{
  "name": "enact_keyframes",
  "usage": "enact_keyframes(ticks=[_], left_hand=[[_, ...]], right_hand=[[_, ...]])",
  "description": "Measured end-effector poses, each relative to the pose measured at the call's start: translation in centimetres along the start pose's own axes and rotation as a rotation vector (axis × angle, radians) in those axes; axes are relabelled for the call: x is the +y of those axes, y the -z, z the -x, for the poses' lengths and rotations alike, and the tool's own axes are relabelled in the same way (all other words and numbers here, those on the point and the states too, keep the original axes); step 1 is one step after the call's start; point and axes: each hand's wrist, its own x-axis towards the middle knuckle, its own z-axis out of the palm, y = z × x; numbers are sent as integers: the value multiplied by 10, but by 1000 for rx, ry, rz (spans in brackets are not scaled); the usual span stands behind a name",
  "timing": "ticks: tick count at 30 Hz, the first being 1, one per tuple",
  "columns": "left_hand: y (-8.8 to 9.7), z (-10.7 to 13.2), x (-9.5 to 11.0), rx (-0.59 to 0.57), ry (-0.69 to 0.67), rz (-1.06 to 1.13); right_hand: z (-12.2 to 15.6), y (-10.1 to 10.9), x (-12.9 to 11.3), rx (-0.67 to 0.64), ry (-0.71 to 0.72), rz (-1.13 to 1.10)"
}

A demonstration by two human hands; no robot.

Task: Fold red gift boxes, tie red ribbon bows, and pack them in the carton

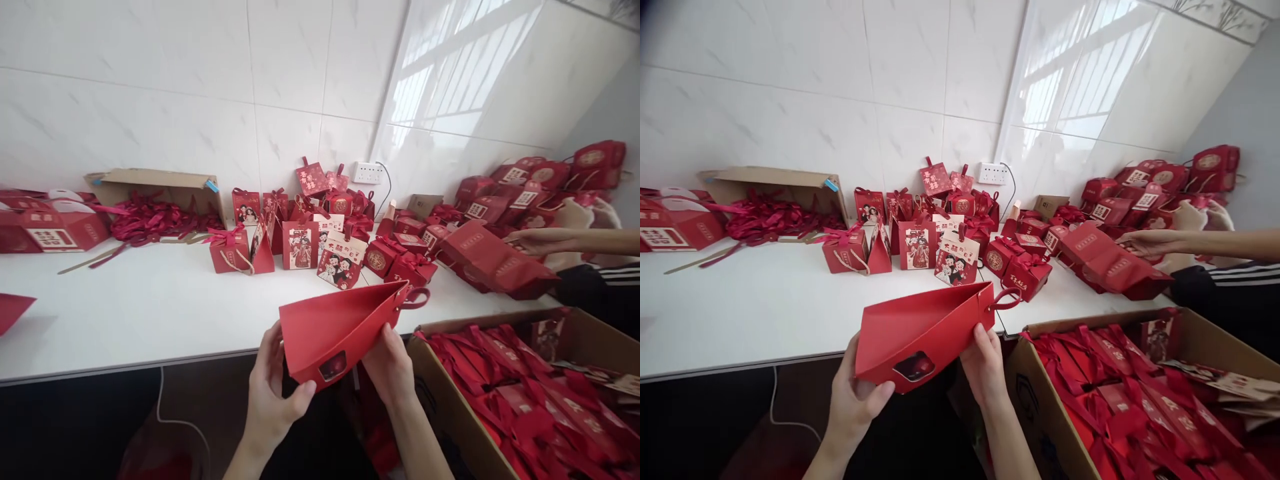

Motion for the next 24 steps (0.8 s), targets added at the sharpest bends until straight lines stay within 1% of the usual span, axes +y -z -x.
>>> enact_keyframes(ticks=[2,4,8,11,14,15,17,19,22,24], left_hand=[[2,-6,4,-52,-63,-26],[2,-11,8,-88,-89,-47],[-3,-11,14,-140,-43,-108],[-12,-5,21,-167,-46,-188],[-24,2,29,-170,-61,-200],[-28,3,31,-171,-57,-182],[-33,4,33,-185,-23,-126],[-32,2,30,-215,26,-74],[-22,-1,19,-266,40,-30],[-13,-3,11,-271,16,-23]], right_hand=[[5,5,1,-13,-24,-48],[8,9,2,-2,-35,-50],[10,13,5,53,-85,-34],[11,12,9,59,-203,-55],[13,8,12,30,-317,-66],[14,6,13,28,-316,-67],[14,6,13,48,-266,-50],[13,9,10,80,-213,-10],[8,18,2,120,-122,35],[5,21,-4,153,-11,53]])
